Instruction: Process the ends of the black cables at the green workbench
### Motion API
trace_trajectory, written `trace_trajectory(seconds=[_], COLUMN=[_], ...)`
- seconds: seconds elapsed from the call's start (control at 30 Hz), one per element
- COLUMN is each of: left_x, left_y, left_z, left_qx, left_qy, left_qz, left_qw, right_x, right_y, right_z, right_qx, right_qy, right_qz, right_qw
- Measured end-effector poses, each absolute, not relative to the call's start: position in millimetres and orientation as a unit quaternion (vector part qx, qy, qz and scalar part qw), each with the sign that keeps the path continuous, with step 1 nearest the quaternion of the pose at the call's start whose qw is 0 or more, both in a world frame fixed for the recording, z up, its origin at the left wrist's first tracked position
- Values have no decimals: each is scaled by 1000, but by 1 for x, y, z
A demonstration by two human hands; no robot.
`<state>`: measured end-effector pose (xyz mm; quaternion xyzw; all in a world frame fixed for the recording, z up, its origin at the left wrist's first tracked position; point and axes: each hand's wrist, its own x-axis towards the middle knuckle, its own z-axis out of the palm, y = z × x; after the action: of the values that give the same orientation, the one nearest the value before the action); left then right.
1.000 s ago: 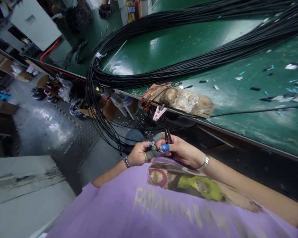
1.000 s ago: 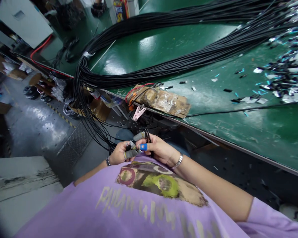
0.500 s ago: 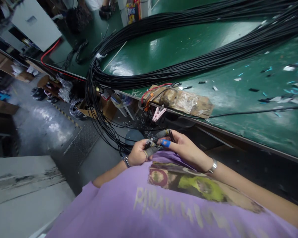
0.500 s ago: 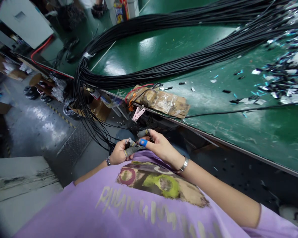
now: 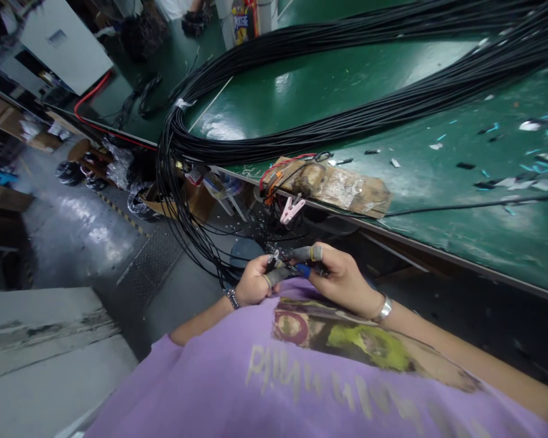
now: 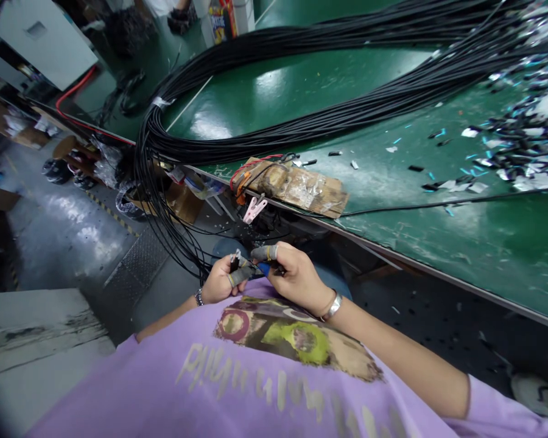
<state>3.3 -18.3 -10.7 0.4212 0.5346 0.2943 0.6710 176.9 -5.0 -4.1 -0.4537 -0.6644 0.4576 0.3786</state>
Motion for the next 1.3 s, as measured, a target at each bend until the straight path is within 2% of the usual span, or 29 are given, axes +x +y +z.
trace_trajectory(seconds=[0.23,0.43,0.7,0.8,0.97,1.1,1.2,1.3], left_x=[2,2,4,4,5,6,6,5], left_y=[-19,-19,-19,-19,-16,-15,-15,-16], left_z=[-13,-11,-9,-11,-15,-15,-14,-13], left_qx=[416,412,404,409,402,390,384,385], left_qy=[536,543,550,549,566,569,576,574], left_qz=[289,284,284,286,285,288,295,298], left_qw=[675,674,674,671,661,665,659,658], right_x=[170,168,167,167,172,176,179,182], right_y=[4,7,3,0,-4,-5,-3,-2], right_z=[-3,-1,-12,-15,-10,-6,-7,-11], right_qx=[-474,-470,-497,-496,-447,-377,-448,-468], right_qy=[-491,-508,-478,-511,-719,-767,-712,-716], right_qz=[628,632,632,590,388,390,390,364], right_qw=[374,348,353,380,365,342,374,370])
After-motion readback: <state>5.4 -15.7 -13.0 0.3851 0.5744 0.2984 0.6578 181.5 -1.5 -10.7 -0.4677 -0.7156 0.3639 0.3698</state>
